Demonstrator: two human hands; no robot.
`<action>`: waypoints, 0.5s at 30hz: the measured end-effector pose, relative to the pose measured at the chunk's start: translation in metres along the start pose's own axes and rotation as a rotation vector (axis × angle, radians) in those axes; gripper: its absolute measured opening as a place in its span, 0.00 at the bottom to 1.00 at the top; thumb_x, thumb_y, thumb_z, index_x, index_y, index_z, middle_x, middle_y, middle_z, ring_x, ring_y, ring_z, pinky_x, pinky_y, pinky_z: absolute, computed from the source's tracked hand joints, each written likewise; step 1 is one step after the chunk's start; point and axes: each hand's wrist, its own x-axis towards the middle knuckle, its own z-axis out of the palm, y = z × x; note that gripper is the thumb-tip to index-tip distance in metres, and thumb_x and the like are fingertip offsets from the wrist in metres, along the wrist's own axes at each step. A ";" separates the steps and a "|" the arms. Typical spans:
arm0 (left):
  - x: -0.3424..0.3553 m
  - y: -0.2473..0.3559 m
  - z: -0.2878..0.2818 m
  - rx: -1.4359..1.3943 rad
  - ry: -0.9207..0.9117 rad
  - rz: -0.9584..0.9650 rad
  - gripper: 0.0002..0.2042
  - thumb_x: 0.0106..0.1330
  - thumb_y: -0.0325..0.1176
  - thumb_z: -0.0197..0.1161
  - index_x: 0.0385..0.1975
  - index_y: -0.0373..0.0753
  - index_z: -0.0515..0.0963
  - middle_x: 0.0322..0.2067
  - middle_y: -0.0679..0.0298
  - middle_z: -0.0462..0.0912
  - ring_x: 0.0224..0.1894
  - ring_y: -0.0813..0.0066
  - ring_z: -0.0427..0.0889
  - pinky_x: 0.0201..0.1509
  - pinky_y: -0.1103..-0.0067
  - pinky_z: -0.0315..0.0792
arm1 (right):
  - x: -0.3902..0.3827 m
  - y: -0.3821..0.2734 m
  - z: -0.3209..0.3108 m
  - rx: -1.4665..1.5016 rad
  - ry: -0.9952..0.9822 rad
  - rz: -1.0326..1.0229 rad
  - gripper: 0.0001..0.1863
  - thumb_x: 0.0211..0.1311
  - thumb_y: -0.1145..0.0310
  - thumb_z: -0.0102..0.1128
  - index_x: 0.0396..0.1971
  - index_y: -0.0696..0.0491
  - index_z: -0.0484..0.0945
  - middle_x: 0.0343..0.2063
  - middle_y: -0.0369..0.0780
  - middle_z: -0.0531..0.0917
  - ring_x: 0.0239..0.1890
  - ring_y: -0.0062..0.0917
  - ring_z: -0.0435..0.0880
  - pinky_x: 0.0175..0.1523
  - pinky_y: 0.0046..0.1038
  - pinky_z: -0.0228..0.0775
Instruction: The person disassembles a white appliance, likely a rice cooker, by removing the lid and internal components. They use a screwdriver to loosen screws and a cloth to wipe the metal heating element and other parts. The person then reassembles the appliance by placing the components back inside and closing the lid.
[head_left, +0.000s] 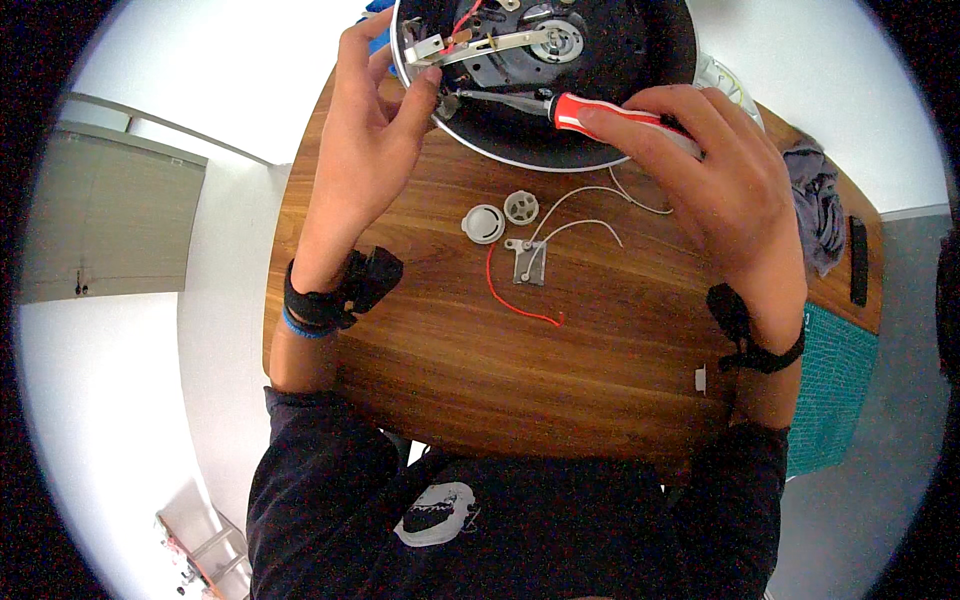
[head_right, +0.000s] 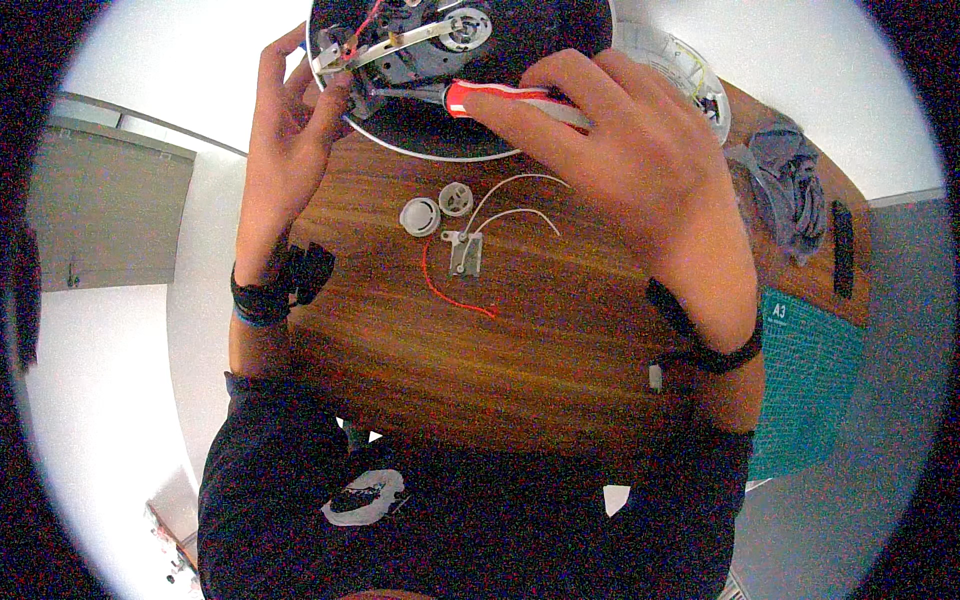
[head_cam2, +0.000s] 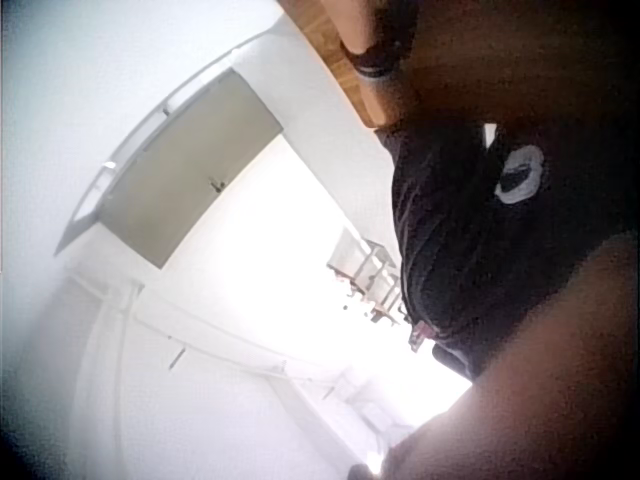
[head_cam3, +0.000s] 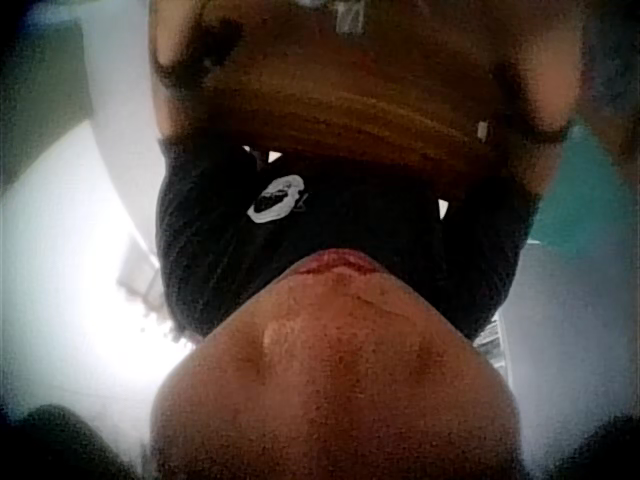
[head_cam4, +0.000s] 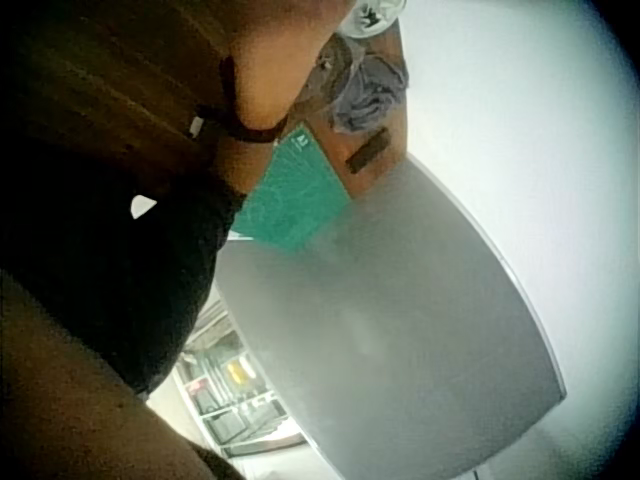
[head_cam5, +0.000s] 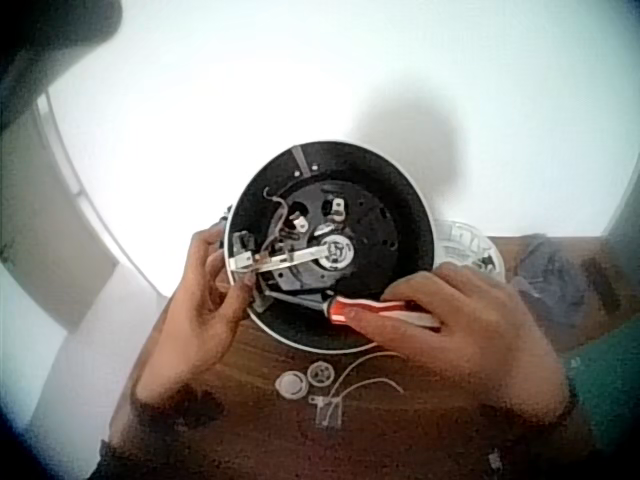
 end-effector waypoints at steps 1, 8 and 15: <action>-0.001 0.000 0.000 -0.004 0.007 0.003 0.27 0.80 0.28 0.58 0.73 0.44 0.55 0.62 0.53 0.79 0.51 0.72 0.86 0.49 0.76 0.86 | 0.000 0.000 -0.001 0.002 -0.006 0.003 0.23 0.59 0.76 0.65 0.54 0.40 0.88 0.41 0.38 0.85 0.39 0.36 0.85 0.42 0.34 0.78; 0.003 -0.015 -0.007 0.055 -0.008 0.062 0.27 0.80 0.28 0.60 0.72 0.43 0.56 0.60 0.54 0.81 0.39 0.81 0.85 0.37 0.83 0.80 | 0.000 -0.007 -0.011 0.072 -0.052 0.056 0.25 0.56 0.78 0.67 0.53 0.41 0.88 0.40 0.39 0.85 0.38 0.37 0.85 0.42 0.35 0.78; 0.003 0.026 0.000 -0.009 -0.049 0.026 0.23 0.79 0.18 0.52 0.70 0.40 0.58 0.59 0.53 0.78 0.49 0.75 0.81 0.42 0.80 0.80 | 0.001 -0.010 -0.027 0.290 -0.120 0.156 0.30 0.47 0.85 0.66 0.53 0.48 0.87 0.42 0.42 0.85 0.42 0.37 0.86 0.45 0.33 0.79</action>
